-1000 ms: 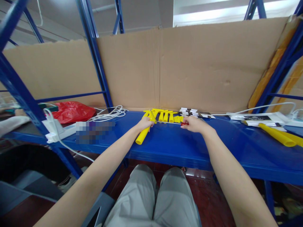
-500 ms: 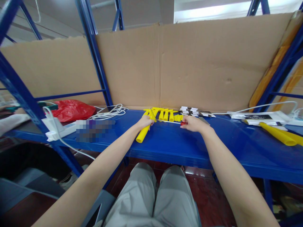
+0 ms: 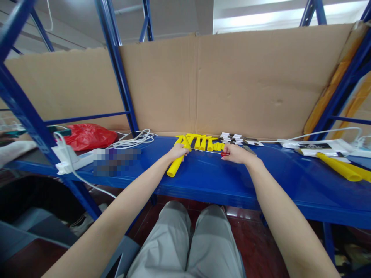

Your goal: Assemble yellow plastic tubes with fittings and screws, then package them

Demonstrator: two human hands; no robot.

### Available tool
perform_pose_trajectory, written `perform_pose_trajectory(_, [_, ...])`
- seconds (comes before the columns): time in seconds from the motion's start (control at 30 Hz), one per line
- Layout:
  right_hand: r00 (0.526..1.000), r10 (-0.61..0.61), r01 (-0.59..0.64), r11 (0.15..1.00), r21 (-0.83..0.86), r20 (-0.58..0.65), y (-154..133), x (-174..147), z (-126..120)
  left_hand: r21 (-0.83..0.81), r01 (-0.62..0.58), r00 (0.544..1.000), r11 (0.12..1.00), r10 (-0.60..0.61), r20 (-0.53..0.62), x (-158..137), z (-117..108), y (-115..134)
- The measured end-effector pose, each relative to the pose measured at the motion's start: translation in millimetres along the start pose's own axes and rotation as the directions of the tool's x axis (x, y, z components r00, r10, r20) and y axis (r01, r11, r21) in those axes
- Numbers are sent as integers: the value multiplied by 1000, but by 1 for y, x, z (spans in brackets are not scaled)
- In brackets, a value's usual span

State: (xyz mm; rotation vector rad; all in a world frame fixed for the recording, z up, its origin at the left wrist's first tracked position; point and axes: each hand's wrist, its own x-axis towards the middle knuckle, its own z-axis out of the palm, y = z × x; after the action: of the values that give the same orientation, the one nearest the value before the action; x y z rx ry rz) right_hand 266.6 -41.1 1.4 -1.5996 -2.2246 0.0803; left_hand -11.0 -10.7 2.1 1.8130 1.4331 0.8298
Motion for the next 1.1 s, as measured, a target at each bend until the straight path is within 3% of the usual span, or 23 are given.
perform_pose_trajectory(0.27, [994, -28, 31, 999, -27, 108, -10, -3, -8, 38, 20, 1000, 999, -20, -11, 5, 2, -2])
perform_pose_trajectory(0.53, [999, 33, -33, 999, -30, 1, -1, 1, 0, -13, 23, 1000, 1000, -23, 6, 3, 1, -1])
perform_pose_trajectory(0.83, [994, -39, 44, 998, -45, 104, -3, 0, -6, 5, 7, 1000, 1000, -7, -24, 5, 1, -2])
perform_pose_trajectory(1.1, [999, 48, -48, 999, -25, 18, -5, -1, -1, 31, -13, 1000, 999, 14, -17, 4, 0, -2])
